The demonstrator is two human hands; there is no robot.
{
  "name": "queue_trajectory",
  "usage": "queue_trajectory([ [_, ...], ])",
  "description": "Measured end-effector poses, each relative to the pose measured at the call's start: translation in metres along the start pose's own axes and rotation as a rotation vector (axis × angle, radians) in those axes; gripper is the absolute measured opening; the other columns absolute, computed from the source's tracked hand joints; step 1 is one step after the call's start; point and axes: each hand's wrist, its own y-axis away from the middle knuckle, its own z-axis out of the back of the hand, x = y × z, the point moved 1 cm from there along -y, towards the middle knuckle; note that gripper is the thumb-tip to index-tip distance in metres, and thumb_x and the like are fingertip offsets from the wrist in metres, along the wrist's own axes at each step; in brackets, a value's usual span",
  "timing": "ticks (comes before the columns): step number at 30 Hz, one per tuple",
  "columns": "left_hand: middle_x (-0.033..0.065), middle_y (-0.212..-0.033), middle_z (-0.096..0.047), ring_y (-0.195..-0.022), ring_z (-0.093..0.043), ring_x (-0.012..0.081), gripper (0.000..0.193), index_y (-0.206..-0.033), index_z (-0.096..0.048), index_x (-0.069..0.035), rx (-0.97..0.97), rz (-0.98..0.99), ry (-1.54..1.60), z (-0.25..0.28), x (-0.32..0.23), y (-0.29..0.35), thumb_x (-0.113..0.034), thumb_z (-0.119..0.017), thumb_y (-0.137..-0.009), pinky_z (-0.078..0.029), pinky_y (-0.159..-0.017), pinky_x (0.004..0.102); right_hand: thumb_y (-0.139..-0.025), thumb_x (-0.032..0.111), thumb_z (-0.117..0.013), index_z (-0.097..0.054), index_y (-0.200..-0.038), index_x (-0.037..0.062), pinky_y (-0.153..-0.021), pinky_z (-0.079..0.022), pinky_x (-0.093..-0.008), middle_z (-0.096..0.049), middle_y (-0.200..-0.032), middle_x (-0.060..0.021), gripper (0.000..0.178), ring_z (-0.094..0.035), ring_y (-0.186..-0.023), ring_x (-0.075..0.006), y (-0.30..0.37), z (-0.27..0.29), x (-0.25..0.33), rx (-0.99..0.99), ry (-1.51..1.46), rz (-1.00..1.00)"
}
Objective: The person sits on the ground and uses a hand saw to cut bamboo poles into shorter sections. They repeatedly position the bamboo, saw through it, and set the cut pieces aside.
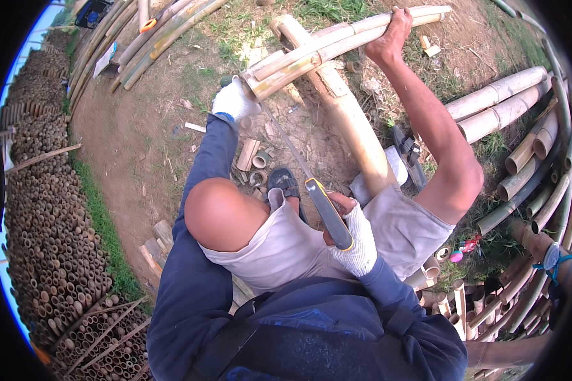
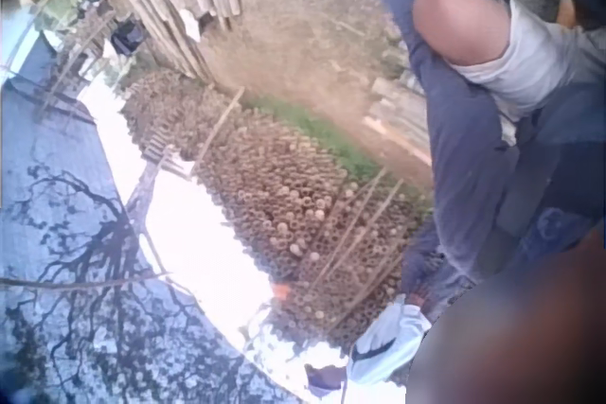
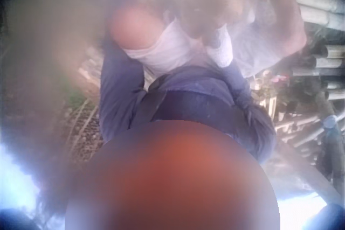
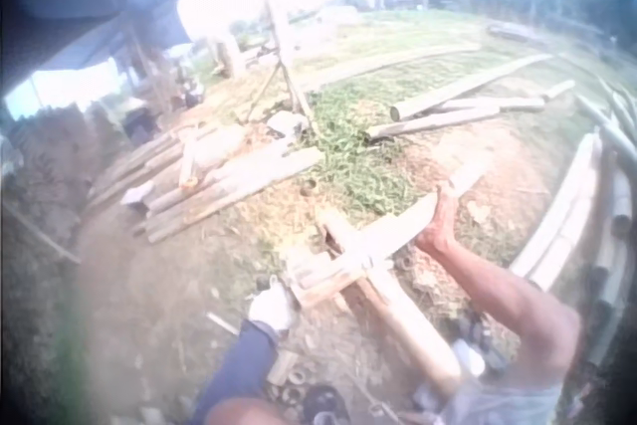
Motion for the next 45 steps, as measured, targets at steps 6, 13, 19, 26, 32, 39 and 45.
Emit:
queue_trajectory([
  [6,0.0263,-0.118,-0.076,-0.112,-0.075,0.0410,0.081,-0.129,-0.061,0.002,-0.144,-0.075,0.103,-0.007,0.003,0.002,-0.036,-0.095,-0.067,-0.061,-0.098,0.0460,-0.084,0.000,-0.070,-0.053,-0.147,0.0085,-0.089,-0.056,-0.0385,-0.068,-0.106,-0.0150,0.066,-0.070,-0.096,-0.0291,-0.110,-0.065,-0.025,0.052,0.004,-0.103],
  [13,0.0255,-0.125,-0.074,-0.118,-0.072,0.0422,0.091,-0.141,-0.057,-0.003,-0.083,-0.074,0.075,-0.021,0.009,-0.006,-0.041,-0.094,-0.067,-0.058,-0.102,0.0453,-0.096,-0.001,-0.065,-0.052,-0.148,0.0015,-0.094,-0.052,-0.0307,-0.067,-0.119,-0.0085,0.053,-0.065,-0.104,-0.0175,0.022,0.002,0.015,0.080,0.005,-0.151],
  [19,0.0255,-0.118,-0.076,-0.115,-0.074,0.0422,0.082,-0.137,-0.059,-0.003,-0.082,0.003,0.082,-0.011,0.002,0.001,-0.037,-0.093,-0.070,-0.059,-0.098,0.0476,-0.088,-0.001,-0.064,-0.054,-0.145,0.0040,-0.088,-0.051,-0.0302,-0.064,-0.117,-0.0096,0.057,-0.062,-0.096,-0.0153,-0.076,-0.031,0.004,0.077,0.028,-0.262],
  [26,0.0256,-0.139,-0.066,-0.123,-0.071,0.0381,0.083,-0.135,-0.062,0.000,0.059,0.006,0.024,0.008,-0.004,0.007,-0.039,-0.094,-0.070,-0.058,-0.104,0.0472,-0.089,-0.002,-0.067,-0.050,-0.145,0.0040,-0.086,-0.055,-0.0361,-0.066,-0.101,-0.0082,0.060,-0.067,-0.091,-0.0207,-0.106,-0.075,-0.061,0.044,-0.083,-0.042],
  [32,0.0254,-0.119,-0.075,-0.115,-0.074,0.0403,0.083,-0.133,-0.058,0.002,-0.001,-0.056,-0.018,0.011,-0.006,0.009,-0.038,-0.092,-0.069,-0.059,-0.100,0.0452,-0.085,0.000,-0.071,-0.053,-0.145,0.0053,-0.090,-0.055,-0.0346,-0.066,-0.116,-0.0120,0.063,-0.067,-0.096,-0.0233,0.010,0.003,0.014,0.094,0.089,-0.181],
  [39,0.0217,-0.119,-0.077,-0.115,-0.075,0.0388,0.073,-0.127,-0.064,-0.001,-0.107,0.064,0.081,0.002,-0.007,0.009,-0.044,-0.090,-0.074,-0.059,-0.101,0.0466,-0.088,-0.005,-0.065,-0.052,-0.145,0.0076,-0.081,-0.054,-0.0330,-0.064,-0.094,-0.0047,0.060,-0.063,-0.086,-0.0153,-0.137,-0.081,-0.030,-0.028,0.032,0.081],
  [45,0.0254,-0.124,-0.075,-0.119,-0.072,0.0410,0.081,-0.132,-0.064,-0.002,-0.015,-0.019,0.047,0.009,0.000,0.003,-0.037,-0.094,-0.065,-0.058,-0.103,0.0460,-0.085,0.003,-0.078,-0.053,-0.146,0.0105,-0.085,-0.057,-0.0350,-0.071,-0.107,-0.0126,0.066,-0.073,-0.095,-0.0237,-0.044,-0.046,-0.046,0.055,0.004,-0.197],
])
